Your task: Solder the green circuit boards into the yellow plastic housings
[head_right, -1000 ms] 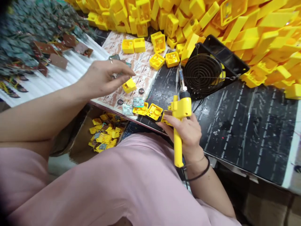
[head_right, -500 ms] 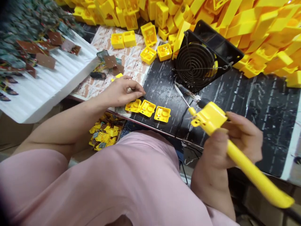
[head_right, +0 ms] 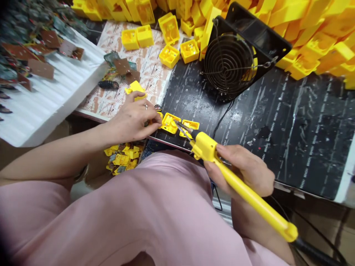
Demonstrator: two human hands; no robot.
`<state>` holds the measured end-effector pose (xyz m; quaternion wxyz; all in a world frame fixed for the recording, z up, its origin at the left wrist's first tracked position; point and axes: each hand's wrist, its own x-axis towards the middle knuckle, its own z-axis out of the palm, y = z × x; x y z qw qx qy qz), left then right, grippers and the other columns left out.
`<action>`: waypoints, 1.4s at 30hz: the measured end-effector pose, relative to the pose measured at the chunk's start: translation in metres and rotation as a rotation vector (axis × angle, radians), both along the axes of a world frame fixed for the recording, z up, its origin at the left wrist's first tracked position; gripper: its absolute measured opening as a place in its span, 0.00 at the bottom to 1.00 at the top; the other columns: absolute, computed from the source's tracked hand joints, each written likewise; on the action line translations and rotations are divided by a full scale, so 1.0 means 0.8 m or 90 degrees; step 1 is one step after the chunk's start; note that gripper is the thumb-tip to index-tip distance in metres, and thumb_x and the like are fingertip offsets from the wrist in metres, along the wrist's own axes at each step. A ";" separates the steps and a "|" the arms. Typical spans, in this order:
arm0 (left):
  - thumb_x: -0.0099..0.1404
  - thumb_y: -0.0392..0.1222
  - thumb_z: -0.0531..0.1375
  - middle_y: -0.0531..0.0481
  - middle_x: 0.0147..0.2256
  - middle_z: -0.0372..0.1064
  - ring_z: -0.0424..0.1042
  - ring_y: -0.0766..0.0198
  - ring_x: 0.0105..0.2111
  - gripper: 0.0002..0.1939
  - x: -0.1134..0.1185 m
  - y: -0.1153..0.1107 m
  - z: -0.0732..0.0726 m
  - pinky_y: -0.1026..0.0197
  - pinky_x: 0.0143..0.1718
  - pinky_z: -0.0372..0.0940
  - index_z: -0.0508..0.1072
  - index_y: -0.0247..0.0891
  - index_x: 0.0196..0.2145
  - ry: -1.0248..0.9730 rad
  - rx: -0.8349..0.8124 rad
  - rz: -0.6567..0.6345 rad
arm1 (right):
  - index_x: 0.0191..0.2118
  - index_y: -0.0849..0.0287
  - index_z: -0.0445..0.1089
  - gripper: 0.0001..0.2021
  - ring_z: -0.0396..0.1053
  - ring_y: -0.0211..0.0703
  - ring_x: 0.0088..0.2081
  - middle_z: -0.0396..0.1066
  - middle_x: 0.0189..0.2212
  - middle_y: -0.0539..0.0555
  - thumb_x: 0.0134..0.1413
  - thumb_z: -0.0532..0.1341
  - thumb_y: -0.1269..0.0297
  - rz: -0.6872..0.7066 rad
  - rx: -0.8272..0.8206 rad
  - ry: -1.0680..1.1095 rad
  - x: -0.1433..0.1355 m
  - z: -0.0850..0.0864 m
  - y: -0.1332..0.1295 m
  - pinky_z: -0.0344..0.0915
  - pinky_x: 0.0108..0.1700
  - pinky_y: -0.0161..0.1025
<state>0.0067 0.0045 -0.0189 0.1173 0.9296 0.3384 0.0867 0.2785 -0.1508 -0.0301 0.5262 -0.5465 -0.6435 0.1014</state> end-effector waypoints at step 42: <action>0.65 0.49 0.58 0.45 0.37 0.76 0.71 0.48 0.48 0.14 0.004 0.009 0.002 0.39 0.59 0.62 0.78 0.39 0.40 0.027 -0.028 -0.001 | 0.60 0.50 0.72 0.26 0.80 0.42 0.33 0.82 0.37 0.50 0.57 0.72 0.72 0.098 0.026 -0.195 -0.001 0.016 0.017 0.76 0.34 0.37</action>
